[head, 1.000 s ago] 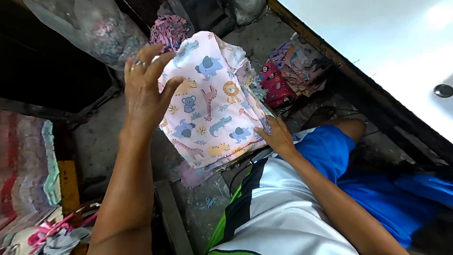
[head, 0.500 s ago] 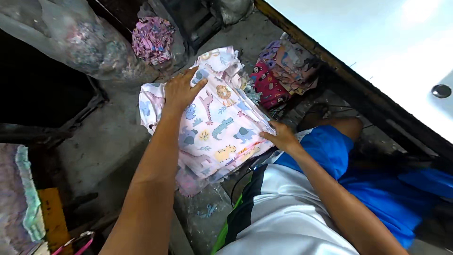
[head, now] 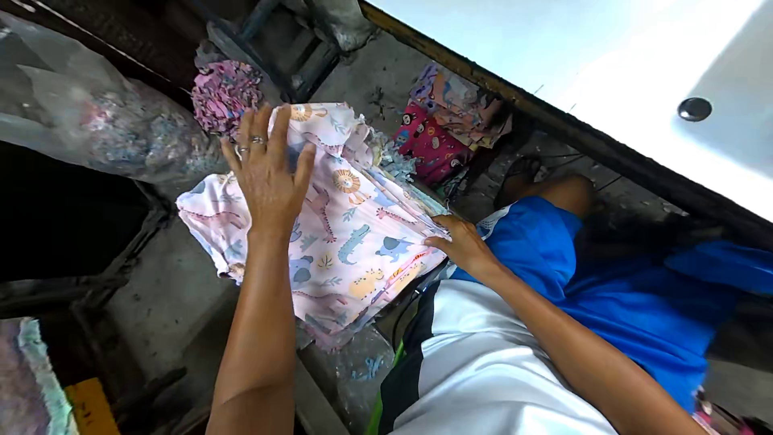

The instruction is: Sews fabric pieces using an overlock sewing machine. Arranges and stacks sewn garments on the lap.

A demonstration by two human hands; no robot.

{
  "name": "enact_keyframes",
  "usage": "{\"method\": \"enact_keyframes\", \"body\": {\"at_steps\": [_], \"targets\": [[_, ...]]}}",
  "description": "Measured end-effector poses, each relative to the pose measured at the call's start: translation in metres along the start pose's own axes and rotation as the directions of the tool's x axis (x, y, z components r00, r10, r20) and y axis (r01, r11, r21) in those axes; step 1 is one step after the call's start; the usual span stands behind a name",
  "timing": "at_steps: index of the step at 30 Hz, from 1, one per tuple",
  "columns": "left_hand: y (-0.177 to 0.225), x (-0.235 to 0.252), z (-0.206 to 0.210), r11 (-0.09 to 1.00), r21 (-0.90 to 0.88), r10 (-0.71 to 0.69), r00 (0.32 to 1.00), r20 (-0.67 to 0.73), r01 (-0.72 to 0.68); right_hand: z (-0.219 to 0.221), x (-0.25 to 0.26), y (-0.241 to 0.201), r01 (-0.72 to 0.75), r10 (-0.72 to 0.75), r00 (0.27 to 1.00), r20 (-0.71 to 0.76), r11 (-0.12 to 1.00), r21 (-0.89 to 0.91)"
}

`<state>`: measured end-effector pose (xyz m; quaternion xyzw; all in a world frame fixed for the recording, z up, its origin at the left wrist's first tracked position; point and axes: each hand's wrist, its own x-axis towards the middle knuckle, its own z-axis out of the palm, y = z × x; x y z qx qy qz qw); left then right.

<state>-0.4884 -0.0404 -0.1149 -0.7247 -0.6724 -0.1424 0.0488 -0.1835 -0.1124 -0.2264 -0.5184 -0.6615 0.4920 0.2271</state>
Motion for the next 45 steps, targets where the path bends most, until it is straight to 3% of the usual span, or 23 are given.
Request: {"method": "enact_keyframes", "body": {"at_steps": [4,9,12,15,19,21,24,28,32,41,45], "targets": [[-0.027,0.014,0.058,0.996,0.041,-0.088,0.99,0.111,0.084,0.006,0.002,0.006,0.015,-0.015,1.0,-0.004,1.0,0.003],[-0.023,0.02,0.043,0.998,0.04,-0.049,0.987,0.151,0.043,-0.005,-0.001,0.016,0.068,-0.071,0.993,-0.097,0.997,-0.035],[0.004,-0.01,0.019,0.993,-0.117,0.014,0.999,-0.033,-0.018,-0.017,-0.004,0.017,0.156,-0.167,0.968,-0.185,0.985,-0.073],[0.045,-0.052,0.009,0.958,-0.275,0.036,0.984,-0.173,-0.083,-0.016,-0.005,0.013,0.21,-0.217,0.962,-0.164,0.976,-0.057],[0.069,-0.114,0.034,0.964,-0.231,0.115,0.99,-0.082,-0.132,0.001,-0.001,0.01,0.221,-0.231,0.967,-0.103,0.97,-0.102],[0.054,-0.15,0.065,0.973,-0.125,0.192,0.981,-0.032,-0.194,0.006,0.0,0.011,0.221,-0.236,0.969,-0.076,0.962,-0.16],[0.034,-0.184,0.09,0.981,-0.009,0.196,0.978,0.071,-0.196,0.011,0.0,0.011,0.251,-0.276,0.956,-0.099,0.945,-0.208],[0.064,-0.161,0.068,0.969,-0.156,0.194,0.981,-0.013,-0.193,0.011,-0.002,0.008,0.311,-0.341,0.93,-0.134,0.928,-0.204],[0.102,-0.124,0.057,0.889,-0.367,0.261,0.961,-0.089,-0.275,0.016,-0.001,0.004,0.294,-0.324,0.938,-0.124,0.933,-0.208],[0.113,-0.097,0.051,0.881,-0.384,0.381,0.895,0.232,-0.276,0.005,-0.012,0.004,0.371,-0.39,0.901,-0.192,0.92,-0.124],[0.115,-0.098,0.046,0.889,-0.388,0.352,0.904,0.242,-0.243,0.001,-0.016,0.0,0.31,-0.313,0.939,-0.145,0.95,-0.042]]}}
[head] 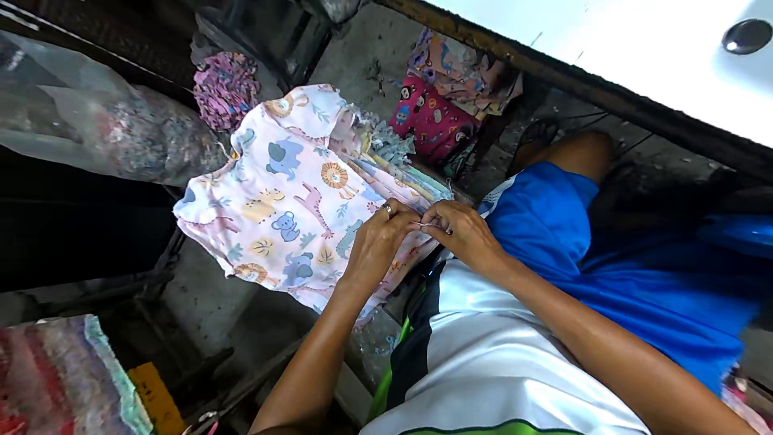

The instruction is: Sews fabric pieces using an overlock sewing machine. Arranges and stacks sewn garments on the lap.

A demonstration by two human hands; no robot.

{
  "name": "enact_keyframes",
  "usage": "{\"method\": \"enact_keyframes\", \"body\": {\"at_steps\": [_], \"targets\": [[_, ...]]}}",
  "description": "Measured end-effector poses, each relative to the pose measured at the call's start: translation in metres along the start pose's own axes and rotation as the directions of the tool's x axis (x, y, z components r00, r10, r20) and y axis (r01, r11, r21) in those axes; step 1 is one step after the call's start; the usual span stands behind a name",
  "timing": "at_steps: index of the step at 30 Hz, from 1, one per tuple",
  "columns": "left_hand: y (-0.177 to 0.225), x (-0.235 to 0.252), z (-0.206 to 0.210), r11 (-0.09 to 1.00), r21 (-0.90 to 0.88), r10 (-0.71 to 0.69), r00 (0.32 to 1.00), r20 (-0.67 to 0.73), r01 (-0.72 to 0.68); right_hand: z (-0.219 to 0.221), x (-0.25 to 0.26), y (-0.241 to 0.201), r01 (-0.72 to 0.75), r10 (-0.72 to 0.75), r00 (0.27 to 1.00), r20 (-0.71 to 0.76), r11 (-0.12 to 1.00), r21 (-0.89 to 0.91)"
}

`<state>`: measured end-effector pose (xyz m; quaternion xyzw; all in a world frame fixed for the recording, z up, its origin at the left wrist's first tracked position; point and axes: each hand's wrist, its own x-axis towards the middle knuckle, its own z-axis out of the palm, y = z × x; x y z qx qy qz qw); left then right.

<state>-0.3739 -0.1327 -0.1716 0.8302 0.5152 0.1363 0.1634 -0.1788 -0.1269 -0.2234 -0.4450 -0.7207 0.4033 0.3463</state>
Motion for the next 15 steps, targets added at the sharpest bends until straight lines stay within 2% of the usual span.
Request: {"method": "enact_keyframes", "body": {"at_steps": [6,10,12,15], "targets": [[0.0,-0.005,0.005,1.0,-0.009,-0.021,0.996,-0.091,0.021,-0.011,-0.009,0.006,-0.008,0.01,0.999,0.034,0.998,-0.058],[-0.006,-0.008,0.003,0.998,-0.044,-0.042,0.996,-0.076,0.038,-0.02,-0.021,0.01,-0.078,0.08,0.995,0.053,0.996,-0.037],[-0.009,-0.007,0.004,0.999,-0.038,-0.001,0.998,-0.058,-0.001,-0.022,-0.028,0.011,-0.104,0.104,0.994,0.033,0.995,0.008],[-0.007,-0.004,0.009,0.998,-0.036,0.05,0.998,-0.038,-0.052,-0.015,-0.021,0.004,-0.046,0.046,0.999,0.011,0.999,0.027]]}}
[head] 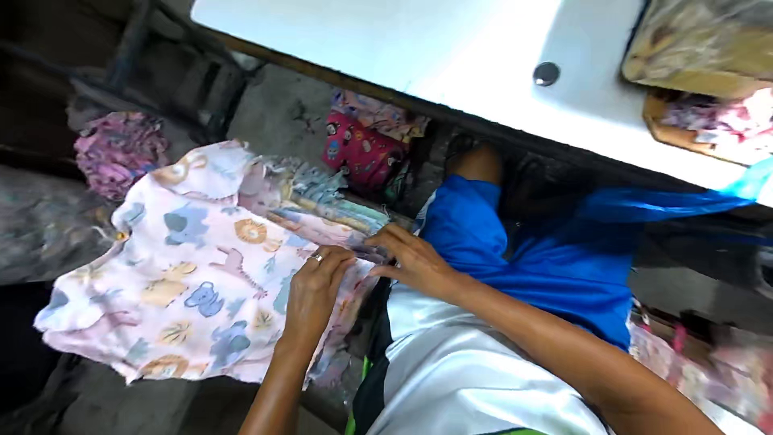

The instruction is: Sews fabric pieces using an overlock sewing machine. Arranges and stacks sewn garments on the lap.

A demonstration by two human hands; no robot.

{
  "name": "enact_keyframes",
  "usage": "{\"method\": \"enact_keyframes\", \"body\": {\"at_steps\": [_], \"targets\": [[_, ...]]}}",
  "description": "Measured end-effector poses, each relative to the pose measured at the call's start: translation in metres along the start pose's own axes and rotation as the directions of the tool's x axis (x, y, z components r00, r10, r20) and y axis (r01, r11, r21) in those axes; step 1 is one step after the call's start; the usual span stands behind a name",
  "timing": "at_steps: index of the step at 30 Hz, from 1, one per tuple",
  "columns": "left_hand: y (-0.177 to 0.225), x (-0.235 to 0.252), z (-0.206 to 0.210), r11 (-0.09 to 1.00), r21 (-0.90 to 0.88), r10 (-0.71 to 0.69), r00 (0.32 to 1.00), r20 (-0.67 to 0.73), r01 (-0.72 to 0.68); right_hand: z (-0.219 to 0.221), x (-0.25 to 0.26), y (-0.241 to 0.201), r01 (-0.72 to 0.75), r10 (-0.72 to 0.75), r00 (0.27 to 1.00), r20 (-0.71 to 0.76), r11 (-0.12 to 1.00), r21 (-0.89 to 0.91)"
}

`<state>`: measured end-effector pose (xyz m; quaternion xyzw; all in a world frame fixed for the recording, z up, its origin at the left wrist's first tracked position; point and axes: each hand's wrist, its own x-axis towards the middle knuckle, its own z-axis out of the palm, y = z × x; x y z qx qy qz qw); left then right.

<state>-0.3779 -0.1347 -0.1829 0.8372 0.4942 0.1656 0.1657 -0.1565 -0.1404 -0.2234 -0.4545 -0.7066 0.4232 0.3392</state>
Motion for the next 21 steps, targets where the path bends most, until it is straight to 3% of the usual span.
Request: {"method": "enact_keyframes", "body": {"at_steps": [3,6,11,14,18,21], "targets": [[0.007,-0.001,0.0,1.0,0.005,-0.002,0.999,-0.043,0.002,0.01,0.014,-0.009,0.092,-0.092,0.996,0.011,0.996,-0.018],[0.014,-0.008,-0.001,0.999,-0.018,-0.047,0.991,-0.127,0.045,0.013,0.015,-0.008,0.082,-0.082,0.996,0.025,0.997,-0.012],[0.028,-0.03,0.003,0.891,-0.309,-0.403,0.894,-0.198,0.333,0.014,0.002,-0.003,0.011,-0.011,0.999,0.04,1.0,-0.014],[0.035,-0.035,0.005,0.831,-0.417,-0.479,0.855,-0.201,0.368,0.015,-0.001,-0.012,0.031,-0.028,0.994,0.102,0.999,-0.025],[0.037,-0.031,0.01,0.792,-0.405,-0.563,0.802,-0.199,0.456,0.021,-0.003,-0.024,0.125,-0.14,0.94,0.313,0.99,0.067],[0.028,-0.042,0.002,0.785,-0.39,-0.577,0.797,-0.179,0.481,0.02,0.004,-0.018,0.123,-0.139,0.941,0.31,0.99,0.072]]}}
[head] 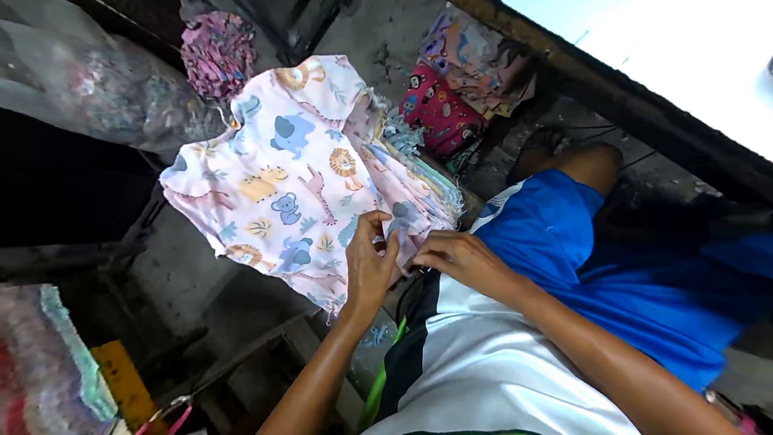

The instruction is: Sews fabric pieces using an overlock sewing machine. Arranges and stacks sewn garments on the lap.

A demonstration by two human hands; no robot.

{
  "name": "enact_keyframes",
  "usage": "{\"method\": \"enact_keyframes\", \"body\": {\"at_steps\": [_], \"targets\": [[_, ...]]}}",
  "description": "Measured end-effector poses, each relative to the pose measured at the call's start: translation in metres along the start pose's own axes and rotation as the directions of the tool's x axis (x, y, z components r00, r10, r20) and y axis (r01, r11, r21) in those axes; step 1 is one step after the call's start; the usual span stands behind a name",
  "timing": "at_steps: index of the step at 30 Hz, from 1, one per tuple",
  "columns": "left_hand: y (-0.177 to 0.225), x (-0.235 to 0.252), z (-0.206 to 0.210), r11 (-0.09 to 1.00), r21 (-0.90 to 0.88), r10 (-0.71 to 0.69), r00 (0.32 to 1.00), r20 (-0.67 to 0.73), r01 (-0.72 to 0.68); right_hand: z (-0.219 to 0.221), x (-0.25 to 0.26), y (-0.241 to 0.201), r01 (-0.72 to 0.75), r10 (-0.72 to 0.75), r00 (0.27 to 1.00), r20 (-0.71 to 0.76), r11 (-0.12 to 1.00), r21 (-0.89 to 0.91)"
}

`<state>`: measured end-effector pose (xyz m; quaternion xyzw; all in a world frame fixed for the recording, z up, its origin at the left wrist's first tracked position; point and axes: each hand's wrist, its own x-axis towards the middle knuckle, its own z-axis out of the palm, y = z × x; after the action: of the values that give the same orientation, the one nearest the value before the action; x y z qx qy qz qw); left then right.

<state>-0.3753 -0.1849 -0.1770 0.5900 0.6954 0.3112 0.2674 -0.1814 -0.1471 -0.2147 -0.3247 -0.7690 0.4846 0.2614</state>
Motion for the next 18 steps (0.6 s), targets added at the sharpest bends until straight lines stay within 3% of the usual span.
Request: {"method": "enact_keyframes", "body": {"at_steps": [6,11,18], "targets": [[-0.017,-0.012,-0.013,0.997,0.053,0.055,0.998,-0.003,-0.055,-0.003,0.02,0.021,-0.19,0.158,0.966,-0.203,0.97,-0.149],[-0.014,-0.005,-0.005,0.993,0.067,0.1,0.995,0.024,-0.102,0.002,0.029,0.02,-0.244,0.204,0.955,-0.216,0.953,-0.178],[0.002,0.001,-0.013,0.976,0.113,0.179,0.982,0.053,-0.184,-0.011,0.027,0.005,-0.333,0.329,0.935,-0.128,0.943,-0.005]]}}
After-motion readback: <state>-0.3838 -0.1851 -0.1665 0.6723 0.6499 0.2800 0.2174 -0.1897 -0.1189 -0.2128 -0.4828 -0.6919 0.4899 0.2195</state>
